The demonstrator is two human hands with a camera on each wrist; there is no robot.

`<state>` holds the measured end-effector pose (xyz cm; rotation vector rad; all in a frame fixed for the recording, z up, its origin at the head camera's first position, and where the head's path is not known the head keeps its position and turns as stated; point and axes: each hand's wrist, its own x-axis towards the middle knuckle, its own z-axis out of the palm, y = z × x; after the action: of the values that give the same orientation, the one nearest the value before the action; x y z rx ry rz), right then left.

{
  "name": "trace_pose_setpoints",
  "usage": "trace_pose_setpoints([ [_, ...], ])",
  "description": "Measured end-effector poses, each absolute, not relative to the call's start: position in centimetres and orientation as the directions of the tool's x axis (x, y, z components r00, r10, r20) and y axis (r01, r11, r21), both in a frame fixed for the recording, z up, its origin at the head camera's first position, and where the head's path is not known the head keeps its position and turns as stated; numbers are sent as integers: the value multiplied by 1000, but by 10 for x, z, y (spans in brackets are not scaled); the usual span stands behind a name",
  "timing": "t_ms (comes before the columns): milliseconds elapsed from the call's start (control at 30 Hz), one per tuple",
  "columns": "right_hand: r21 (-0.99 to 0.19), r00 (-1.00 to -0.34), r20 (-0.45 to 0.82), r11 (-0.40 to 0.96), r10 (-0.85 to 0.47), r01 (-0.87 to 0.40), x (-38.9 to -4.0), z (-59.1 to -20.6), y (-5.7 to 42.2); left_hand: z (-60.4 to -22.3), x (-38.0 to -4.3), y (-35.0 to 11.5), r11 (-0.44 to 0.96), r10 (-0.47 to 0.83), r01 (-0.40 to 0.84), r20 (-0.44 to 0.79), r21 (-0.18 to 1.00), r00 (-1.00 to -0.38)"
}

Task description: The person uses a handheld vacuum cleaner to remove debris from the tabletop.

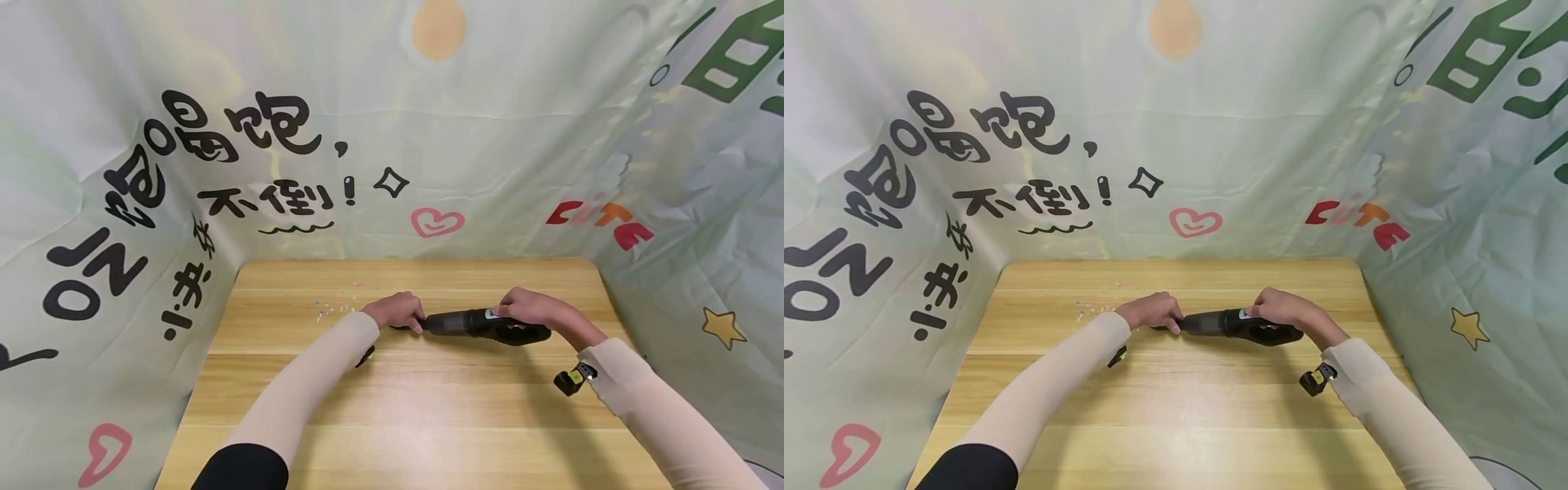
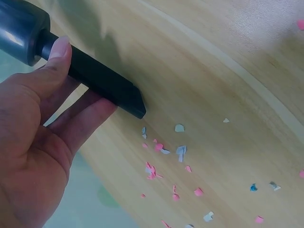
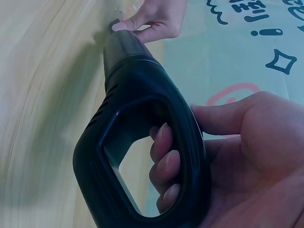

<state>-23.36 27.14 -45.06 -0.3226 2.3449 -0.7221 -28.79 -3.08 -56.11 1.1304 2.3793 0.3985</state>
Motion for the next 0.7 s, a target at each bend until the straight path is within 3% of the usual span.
trace_pose_setpoints([
  [700,-593,-759,-513,805,-400,-23,-234,-458,261,-556,-283,-43,640,765,611,-309,466,-565],
])
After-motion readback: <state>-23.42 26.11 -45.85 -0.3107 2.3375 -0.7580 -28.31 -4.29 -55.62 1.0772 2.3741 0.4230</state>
